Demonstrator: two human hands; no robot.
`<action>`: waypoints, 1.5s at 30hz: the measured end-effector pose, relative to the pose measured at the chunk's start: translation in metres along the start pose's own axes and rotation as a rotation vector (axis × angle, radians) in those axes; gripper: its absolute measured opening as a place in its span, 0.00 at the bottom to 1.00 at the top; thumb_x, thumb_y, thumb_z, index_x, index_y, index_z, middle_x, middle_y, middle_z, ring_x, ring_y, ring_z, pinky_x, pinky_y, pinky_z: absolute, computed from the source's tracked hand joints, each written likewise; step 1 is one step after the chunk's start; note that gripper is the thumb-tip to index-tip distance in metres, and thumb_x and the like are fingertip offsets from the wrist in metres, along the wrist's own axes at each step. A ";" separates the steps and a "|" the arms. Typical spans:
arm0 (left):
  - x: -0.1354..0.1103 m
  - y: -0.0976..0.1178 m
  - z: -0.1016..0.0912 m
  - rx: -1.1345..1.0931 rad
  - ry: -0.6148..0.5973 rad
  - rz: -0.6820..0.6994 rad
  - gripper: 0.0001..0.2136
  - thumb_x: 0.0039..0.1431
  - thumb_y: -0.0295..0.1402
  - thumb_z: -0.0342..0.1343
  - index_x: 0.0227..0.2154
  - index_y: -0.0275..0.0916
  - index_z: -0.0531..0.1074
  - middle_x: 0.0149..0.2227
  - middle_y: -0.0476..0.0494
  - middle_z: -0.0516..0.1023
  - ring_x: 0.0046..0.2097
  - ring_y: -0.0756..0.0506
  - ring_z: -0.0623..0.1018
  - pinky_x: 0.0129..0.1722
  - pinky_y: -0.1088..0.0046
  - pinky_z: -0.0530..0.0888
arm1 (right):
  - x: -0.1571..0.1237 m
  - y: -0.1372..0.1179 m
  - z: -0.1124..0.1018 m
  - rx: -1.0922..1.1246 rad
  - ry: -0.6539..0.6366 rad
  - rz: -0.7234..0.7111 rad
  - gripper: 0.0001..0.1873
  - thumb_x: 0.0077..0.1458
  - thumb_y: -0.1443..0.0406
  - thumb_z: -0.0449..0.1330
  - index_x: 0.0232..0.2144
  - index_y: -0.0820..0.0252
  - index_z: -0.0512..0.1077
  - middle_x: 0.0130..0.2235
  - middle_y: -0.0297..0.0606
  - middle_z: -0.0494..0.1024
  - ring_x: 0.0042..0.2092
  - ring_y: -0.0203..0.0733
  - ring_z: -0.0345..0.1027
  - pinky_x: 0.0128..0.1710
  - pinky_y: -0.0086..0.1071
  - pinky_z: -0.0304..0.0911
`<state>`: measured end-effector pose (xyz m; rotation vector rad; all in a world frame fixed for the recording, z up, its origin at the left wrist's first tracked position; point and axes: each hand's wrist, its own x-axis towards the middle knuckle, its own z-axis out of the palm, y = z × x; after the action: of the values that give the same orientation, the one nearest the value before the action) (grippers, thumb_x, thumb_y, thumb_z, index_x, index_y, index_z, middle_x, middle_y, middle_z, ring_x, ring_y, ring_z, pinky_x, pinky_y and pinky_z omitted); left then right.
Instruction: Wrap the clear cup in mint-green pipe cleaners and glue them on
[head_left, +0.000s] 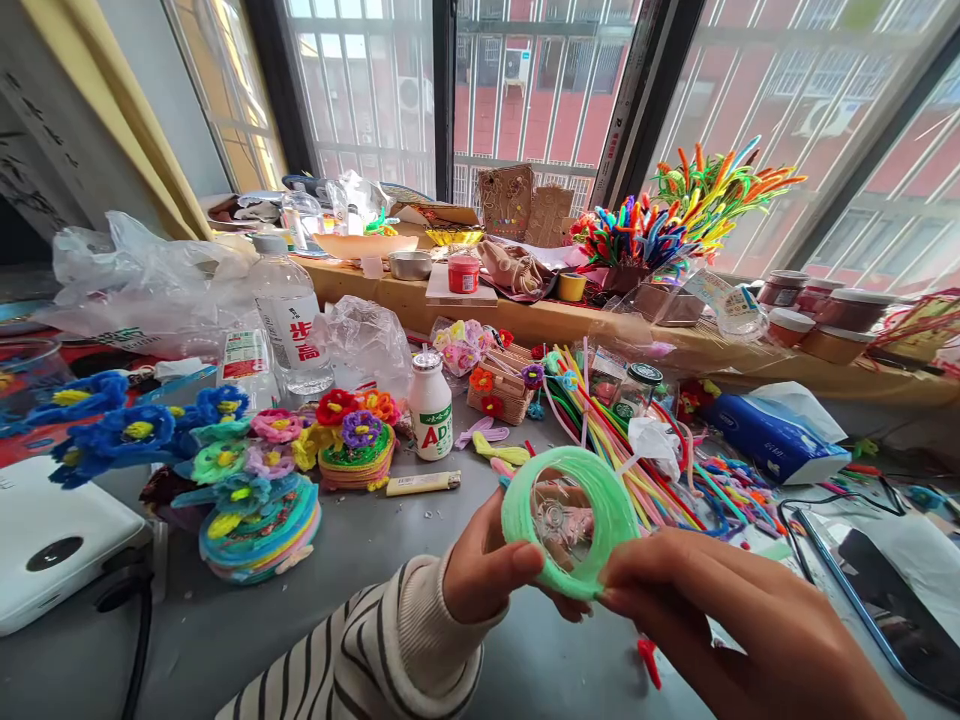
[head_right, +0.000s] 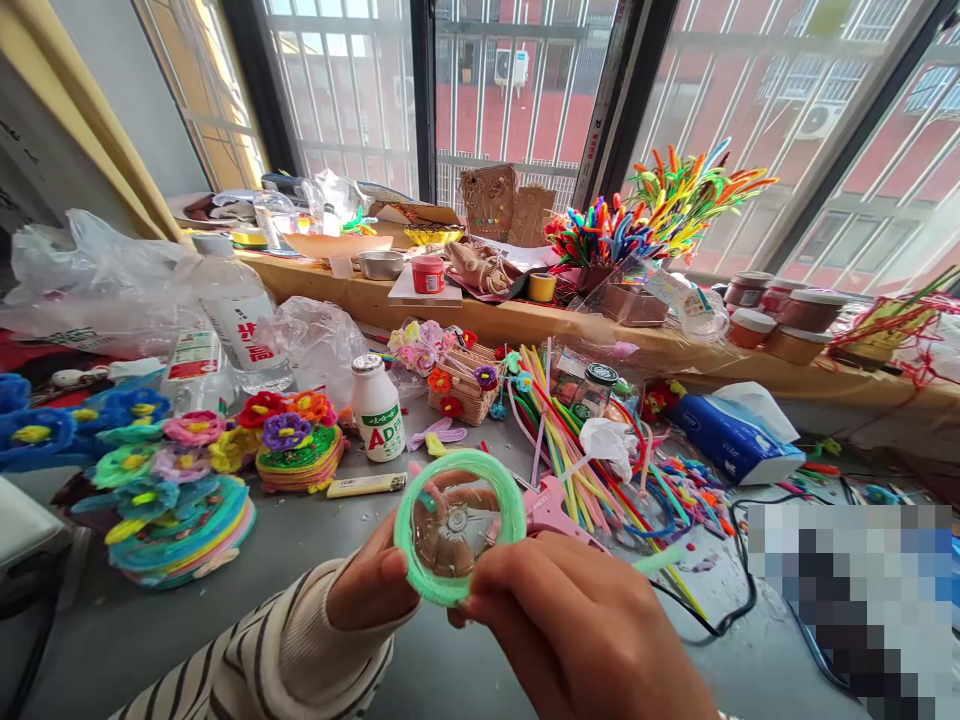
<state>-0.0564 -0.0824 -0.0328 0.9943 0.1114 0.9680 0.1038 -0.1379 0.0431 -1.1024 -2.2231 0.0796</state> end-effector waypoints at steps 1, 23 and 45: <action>0.000 0.000 0.000 -0.003 -0.005 0.006 0.27 0.43 0.41 0.59 0.47 0.35 0.63 0.41 0.36 0.73 0.24 0.50 0.76 0.19 0.80 0.72 | 0.000 0.000 0.000 0.004 0.004 -0.006 0.04 0.53 0.65 0.54 0.27 0.54 0.68 0.22 0.29 0.74 0.21 0.30 0.66 0.22 0.20 0.61; 0.001 -0.007 -0.005 0.004 0.013 0.068 0.27 0.43 0.43 0.58 0.47 0.36 0.64 0.46 0.36 0.71 0.24 0.49 0.76 0.18 0.78 0.73 | -0.002 0.003 0.001 0.033 0.027 -0.104 0.03 0.52 0.69 0.55 0.29 0.56 0.65 0.23 0.27 0.72 0.23 0.28 0.66 0.24 0.17 0.61; 0.000 -0.007 -0.005 -0.011 -0.017 0.047 0.24 0.46 0.42 0.57 0.47 0.41 0.65 0.45 0.38 0.72 0.24 0.50 0.77 0.21 0.79 0.74 | -0.005 0.004 0.002 0.053 -0.003 -0.056 0.05 0.50 0.70 0.56 0.30 0.55 0.65 0.25 0.27 0.73 0.24 0.29 0.66 0.24 0.19 0.60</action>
<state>-0.0544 -0.0799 -0.0404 0.9987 0.0687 1.0022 0.1073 -0.1383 0.0379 -1.0114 -2.2396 0.1161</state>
